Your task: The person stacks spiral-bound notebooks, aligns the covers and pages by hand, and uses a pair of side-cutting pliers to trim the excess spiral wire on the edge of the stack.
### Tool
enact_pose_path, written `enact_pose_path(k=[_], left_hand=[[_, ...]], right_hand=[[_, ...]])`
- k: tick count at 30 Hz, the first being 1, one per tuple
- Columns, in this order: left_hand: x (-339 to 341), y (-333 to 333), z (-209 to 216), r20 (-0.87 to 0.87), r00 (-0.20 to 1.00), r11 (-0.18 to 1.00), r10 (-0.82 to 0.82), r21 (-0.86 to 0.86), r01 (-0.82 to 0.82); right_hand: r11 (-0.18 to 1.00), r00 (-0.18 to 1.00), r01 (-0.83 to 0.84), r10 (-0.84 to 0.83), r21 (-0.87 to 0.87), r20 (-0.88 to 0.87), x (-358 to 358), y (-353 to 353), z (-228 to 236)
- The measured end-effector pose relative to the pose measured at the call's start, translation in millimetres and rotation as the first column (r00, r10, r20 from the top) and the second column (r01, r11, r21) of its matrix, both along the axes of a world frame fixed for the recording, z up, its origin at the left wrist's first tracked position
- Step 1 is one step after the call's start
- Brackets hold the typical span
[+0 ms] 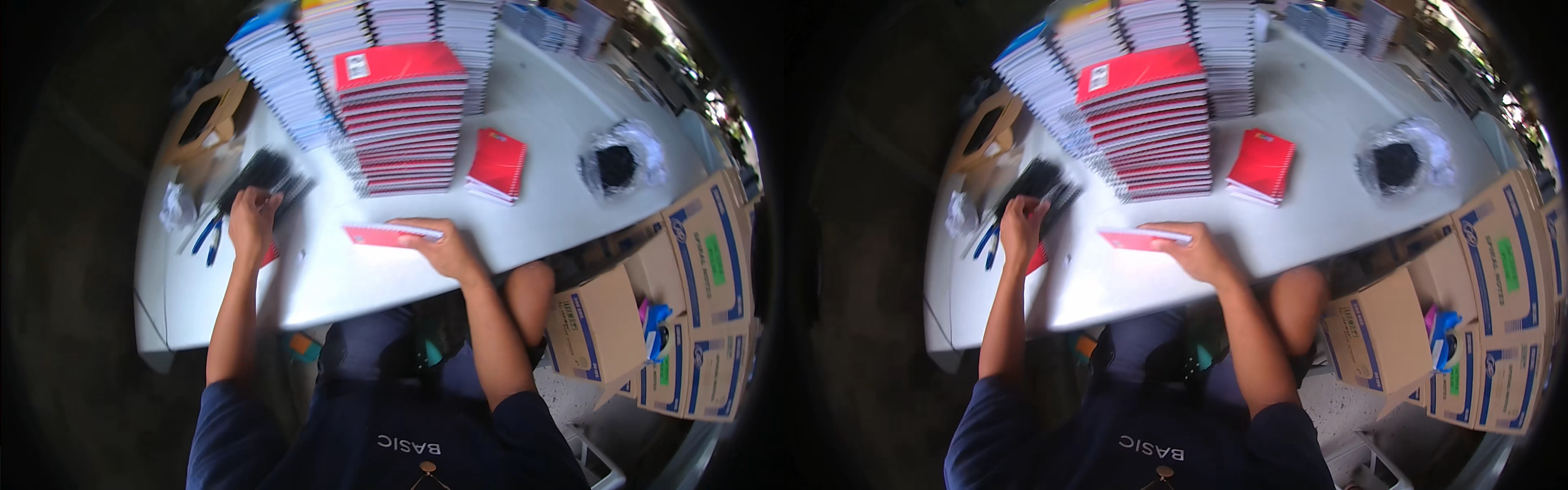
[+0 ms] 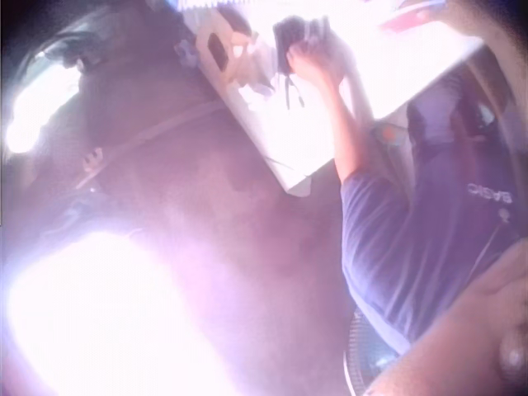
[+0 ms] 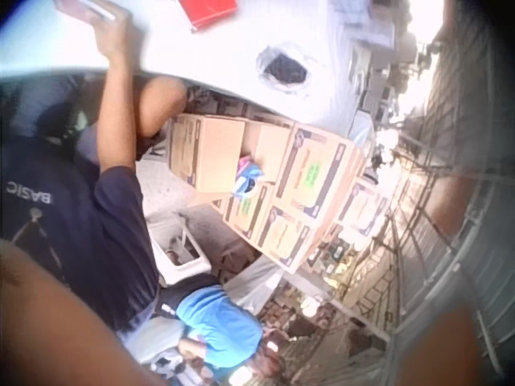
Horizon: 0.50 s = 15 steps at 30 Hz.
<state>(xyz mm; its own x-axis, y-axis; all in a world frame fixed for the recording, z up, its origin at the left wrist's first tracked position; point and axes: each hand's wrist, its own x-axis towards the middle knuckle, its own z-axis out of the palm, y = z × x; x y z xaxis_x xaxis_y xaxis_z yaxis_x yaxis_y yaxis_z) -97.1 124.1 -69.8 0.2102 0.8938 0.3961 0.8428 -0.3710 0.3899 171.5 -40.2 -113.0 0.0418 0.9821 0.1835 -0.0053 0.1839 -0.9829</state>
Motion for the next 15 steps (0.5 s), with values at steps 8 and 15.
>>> enact_pose_path(k=[8,15], left_hand=[[14.6,-32.4,0.7,0.659,0.722,0.696,-0.213,-0.416,0.585],[35.0,-54.5,-11.2,0.620,0.720,0.606,-0.313,-0.453,0.654]], right_hand=[[0.997,0.995,0.061,-0.064,-0.050,-0.074,0.6,1.6,-1.2],[0.998,0.996,0.066,-0.067,-0.015,-0.053,-1.2,1.3,4.7]])
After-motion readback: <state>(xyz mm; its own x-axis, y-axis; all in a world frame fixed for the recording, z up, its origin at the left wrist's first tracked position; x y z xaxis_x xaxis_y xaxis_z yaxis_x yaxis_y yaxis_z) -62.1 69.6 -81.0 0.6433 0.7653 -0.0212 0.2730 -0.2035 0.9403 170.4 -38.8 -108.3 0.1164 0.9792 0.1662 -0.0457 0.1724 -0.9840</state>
